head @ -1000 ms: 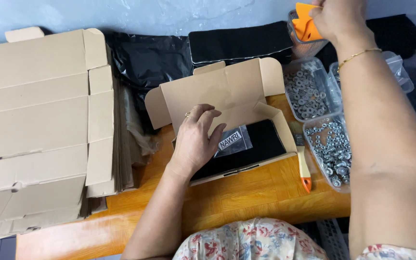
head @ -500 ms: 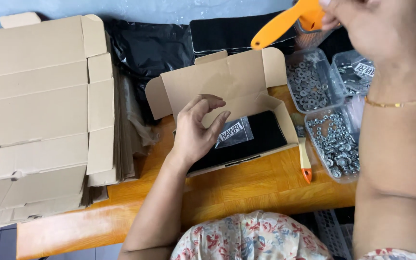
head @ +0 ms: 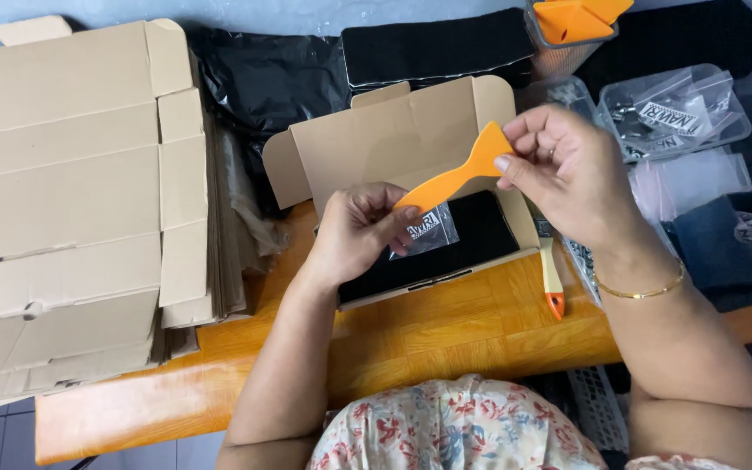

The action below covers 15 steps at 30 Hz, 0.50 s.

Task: The person packs a small metal component, a labeled bag of hardware, and a tool into a small cardboard box, then places the box into a black plastic mailer bag.

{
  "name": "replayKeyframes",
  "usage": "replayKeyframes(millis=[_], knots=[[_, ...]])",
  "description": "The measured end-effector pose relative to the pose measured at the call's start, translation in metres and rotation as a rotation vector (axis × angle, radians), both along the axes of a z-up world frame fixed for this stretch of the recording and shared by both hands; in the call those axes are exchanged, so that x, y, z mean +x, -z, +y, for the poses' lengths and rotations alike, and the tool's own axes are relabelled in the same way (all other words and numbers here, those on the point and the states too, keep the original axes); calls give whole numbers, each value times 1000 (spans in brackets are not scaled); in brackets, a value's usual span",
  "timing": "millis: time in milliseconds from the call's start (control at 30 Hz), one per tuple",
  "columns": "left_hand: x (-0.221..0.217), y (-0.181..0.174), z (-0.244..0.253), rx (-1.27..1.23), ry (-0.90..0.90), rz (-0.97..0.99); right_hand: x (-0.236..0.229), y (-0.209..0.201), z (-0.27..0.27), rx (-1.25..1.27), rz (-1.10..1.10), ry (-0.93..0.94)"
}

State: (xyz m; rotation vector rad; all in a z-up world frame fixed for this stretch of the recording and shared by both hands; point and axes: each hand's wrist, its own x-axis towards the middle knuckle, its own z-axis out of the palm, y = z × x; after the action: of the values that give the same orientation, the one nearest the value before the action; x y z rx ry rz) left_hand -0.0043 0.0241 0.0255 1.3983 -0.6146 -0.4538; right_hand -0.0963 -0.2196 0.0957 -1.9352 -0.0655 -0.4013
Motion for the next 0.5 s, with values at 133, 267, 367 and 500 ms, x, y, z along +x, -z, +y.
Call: replayKeyframes(millis=[133, 267, 367, 500], knots=[[-5, -20, 5, 190, 109, 64, -14, 18, 0, -57, 53, 40], [-7, -18, 5, 347, 128, -20, -23, 46, 1, -43, 127, 48], [-3, -25, 1, 717, 186, -237, -20, 75, 0, -332, 254, 95], [-2, 12, -6, 899, 227, -354, -15, 98, 11, -486, 356, 112]])
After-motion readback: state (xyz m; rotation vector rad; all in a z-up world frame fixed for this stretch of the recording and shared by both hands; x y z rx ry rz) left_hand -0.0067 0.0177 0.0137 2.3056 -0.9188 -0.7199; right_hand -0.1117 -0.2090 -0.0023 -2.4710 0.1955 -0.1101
